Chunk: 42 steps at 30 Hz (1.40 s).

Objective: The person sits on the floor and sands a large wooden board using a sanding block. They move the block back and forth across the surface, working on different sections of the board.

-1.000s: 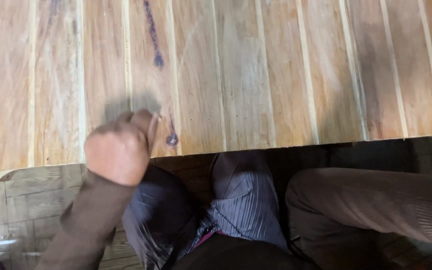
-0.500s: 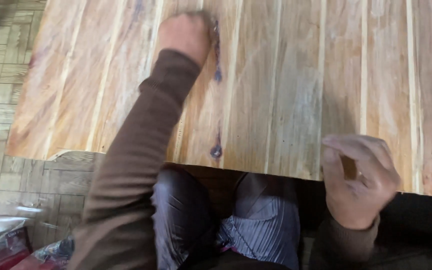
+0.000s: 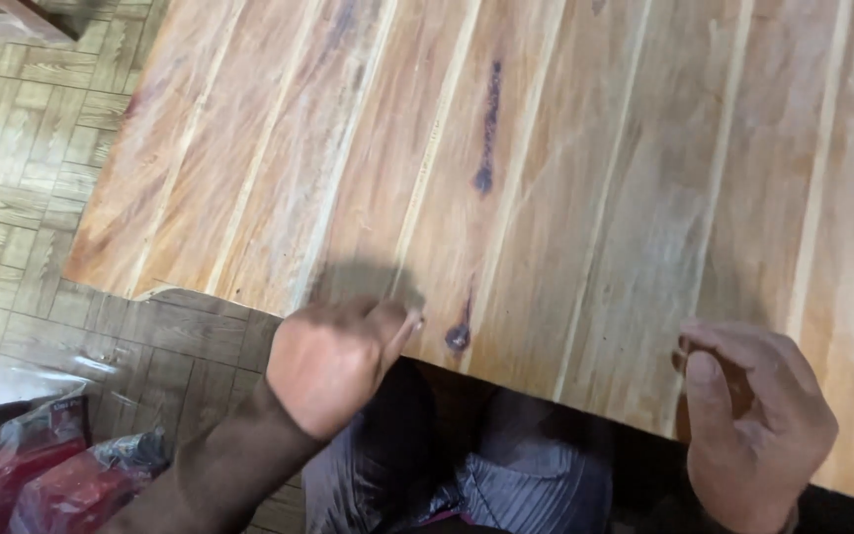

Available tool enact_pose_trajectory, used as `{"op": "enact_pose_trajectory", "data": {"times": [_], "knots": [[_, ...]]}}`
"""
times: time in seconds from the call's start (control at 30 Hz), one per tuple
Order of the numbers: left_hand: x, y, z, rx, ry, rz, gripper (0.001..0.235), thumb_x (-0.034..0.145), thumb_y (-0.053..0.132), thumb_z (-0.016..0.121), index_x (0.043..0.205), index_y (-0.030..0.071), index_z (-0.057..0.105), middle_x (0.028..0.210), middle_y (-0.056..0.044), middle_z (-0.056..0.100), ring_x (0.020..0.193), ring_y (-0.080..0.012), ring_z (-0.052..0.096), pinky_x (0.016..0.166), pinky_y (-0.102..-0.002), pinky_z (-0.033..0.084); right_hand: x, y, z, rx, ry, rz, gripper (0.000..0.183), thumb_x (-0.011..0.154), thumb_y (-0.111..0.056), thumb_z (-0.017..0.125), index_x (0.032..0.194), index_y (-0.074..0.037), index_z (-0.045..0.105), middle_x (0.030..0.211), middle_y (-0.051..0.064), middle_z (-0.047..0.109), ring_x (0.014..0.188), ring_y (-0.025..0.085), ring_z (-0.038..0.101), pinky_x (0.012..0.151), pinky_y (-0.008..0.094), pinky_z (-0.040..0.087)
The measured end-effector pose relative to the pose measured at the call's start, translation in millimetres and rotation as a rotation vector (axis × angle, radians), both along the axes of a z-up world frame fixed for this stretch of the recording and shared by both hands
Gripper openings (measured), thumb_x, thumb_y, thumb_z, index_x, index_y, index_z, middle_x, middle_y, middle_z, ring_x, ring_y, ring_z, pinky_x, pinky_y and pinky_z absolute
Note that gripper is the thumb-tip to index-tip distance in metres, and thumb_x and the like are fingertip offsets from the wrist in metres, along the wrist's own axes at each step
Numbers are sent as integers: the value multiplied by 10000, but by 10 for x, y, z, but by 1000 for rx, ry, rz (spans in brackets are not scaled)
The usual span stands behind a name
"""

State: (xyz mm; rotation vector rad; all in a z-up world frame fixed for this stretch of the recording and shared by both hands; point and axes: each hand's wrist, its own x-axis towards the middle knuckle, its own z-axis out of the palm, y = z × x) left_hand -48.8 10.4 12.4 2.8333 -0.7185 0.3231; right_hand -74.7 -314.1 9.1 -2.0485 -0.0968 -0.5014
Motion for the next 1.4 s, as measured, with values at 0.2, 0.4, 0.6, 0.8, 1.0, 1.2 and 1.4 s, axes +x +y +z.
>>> {"op": "enact_pose_trajectory", "data": {"times": [0.2,0.4,0.6,0.8,1.0,1.2,1.4], "knots": [[747,84,-15,35,-49,47,254,1060,162,543,1227,121,730,958,-105,781,529,-109,681,335,-264,441,4,86,37,-122,88,-35,246,1051,-86,608,1135,130,693,1124,275,670,937,314,716,797,346,589],[2408,-211,-391,508,-39,294,345,1027,137,534,709,183,659,514,48,517,398,-133,516,353,-320,468,12,92,-23,-210,-7,-32,209,1097,-32,627,1134,156,711,1115,304,679,972,337,692,816,373,561],[2340,-395,-427,363,-224,409,232,907,90,590,763,223,714,608,35,653,521,-199,660,402,-410,545,-31,49,-39,-192,-22,21,216,1144,-4,614,1195,187,702,1124,330,664,924,349,703,760,367,550],[470,18,-78,243,-76,145,222,920,-48,480,976,107,629,695,-39,642,448,-157,565,325,-325,407,-48,-19,-77,-187,-18,23,214,1144,-41,644,1188,157,711,1149,312,690,967,334,697,785,364,557],[116,58,6,372,-193,177,274,680,-26,656,696,207,511,542,33,458,394,-159,479,350,-330,330,-56,-2,-63,-309,-15,23,227,1151,-51,635,1192,149,734,1139,303,712,1032,374,717,845,431,580],[1148,-103,-137,290,-79,137,254,1042,54,510,864,149,664,619,25,602,417,-91,506,327,-274,423,-33,12,-146,-308,-68,16,177,1163,-12,676,1183,149,748,1153,292,719,1073,367,701,881,412,558],[2076,-337,-434,380,-88,394,209,975,84,586,846,187,715,580,12,631,519,-188,649,445,-386,568,-33,-4,-115,-367,-131,29,140,1175,76,659,1155,165,764,1094,274,742,1019,352,694,879,419,537]]}}
